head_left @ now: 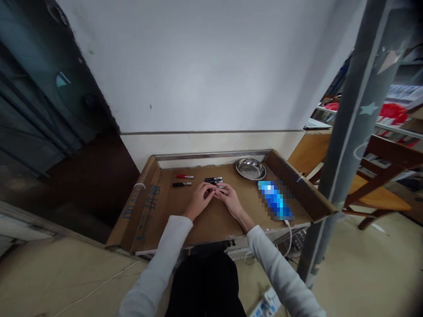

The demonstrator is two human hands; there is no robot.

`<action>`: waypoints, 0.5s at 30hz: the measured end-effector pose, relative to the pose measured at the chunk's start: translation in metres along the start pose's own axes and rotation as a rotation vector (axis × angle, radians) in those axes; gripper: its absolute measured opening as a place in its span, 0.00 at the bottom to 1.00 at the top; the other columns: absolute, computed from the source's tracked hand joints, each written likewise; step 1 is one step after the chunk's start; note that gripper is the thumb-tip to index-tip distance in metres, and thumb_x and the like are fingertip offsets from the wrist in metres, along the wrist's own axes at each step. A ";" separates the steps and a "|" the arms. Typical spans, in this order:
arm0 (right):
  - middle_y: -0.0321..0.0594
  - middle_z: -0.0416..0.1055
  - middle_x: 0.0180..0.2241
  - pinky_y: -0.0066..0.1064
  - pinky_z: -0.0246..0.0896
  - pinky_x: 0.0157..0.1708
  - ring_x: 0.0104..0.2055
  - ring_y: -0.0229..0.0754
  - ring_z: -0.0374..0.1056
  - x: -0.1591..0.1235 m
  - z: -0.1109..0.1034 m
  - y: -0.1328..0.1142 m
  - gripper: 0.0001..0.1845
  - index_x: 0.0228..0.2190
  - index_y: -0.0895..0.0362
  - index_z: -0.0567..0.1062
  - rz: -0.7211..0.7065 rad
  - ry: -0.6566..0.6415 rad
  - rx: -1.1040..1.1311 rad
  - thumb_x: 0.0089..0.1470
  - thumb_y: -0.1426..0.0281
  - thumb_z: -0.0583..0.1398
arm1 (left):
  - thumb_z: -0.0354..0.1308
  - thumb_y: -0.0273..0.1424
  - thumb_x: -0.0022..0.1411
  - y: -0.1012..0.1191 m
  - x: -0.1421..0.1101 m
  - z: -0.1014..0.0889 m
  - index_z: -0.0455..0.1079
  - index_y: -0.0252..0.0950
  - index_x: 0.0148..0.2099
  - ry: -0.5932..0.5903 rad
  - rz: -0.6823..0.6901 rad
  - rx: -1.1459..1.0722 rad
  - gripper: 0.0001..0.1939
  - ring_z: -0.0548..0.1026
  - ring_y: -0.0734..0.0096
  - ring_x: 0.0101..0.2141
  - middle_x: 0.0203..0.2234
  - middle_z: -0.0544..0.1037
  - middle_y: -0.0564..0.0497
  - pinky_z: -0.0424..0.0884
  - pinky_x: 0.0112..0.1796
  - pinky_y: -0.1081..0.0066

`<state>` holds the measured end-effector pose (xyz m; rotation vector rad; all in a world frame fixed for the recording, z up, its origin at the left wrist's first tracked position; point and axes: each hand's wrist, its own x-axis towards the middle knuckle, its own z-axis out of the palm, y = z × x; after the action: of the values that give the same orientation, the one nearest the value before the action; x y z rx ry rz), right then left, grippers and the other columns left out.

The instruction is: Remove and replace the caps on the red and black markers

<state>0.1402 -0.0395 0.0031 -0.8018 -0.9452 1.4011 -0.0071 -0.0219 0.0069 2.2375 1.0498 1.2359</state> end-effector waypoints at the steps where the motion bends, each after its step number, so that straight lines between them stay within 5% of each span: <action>1: 0.36 0.74 0.34 0.34 0.65 0.45 0.38 0.36 0.71 0.000 0.000 0.000 0.21 0.37 0.55 0.70 0.013 -0.003 0.022 0.37 0.68 0.67 | 0.51 0.29 0.60 0.000 0.000 0.000 0.68 0.38 0.42 0.007 0.005 -0.005 0.08 0.69 0.68 0.43 0.39 0.71 0.48 0.66 0.45 0.66; 6: 0.36 0.73 0.33 0.35 0.65 0.42 0.36 0.37 0.70 0.002 -0.003 0.002 0.17 0.38 0.54 0.69 -0.036 -0.009 -0.116 0.44 0.63 0.63 | 0.53 0.31 0.59 -0.002 -0.001 -0.002 0.69 0.38 0.36 0.013 0.008 -0.008 0.04 0.70 0.69 0.43 0.38 0.72 0.49 0.66 0.45 0.66; 10: 0.39 0.72 0.40 0.37 0.60 0.46 0.43 0.40 0.67 0.001 -0.009 -0.006 0.11 0.39 0.53 0.70 -0.299 -0.042 -0.701 0.53 0.65 0.56 | 0.52 0.32 0.60 -0.006 -0.006 -0.002 0.67 0.37 0.35 0.020 -0.093 0.004 0.05 0.71 0.70 0.39 0.36 0.72 0.50 0.68 0.42 0.67; 15: 0.44 0.66 0.49 0.40 0.55 0.47 0.48 0.46 0.60 -0.009 -0.021 -0.016 0.18 0.48 0.52 0.67 -0.459 -0.152 -1.365 0.54 0.66 0.57 | 0.47 0.30 0.63 -0.005 -0.010 -0.001 0.66 0.39 0.46 -0.060 -0.134 0.022 0.11 0.71 0.71 0.39 0.36 0.70 0.50 0.67 0.43 0.67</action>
<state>0.1670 -0.0475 0.0078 -1.3136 -2.0808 0.2538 -0.0134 -0.0257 -0.0015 2.1670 1.1745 1.1000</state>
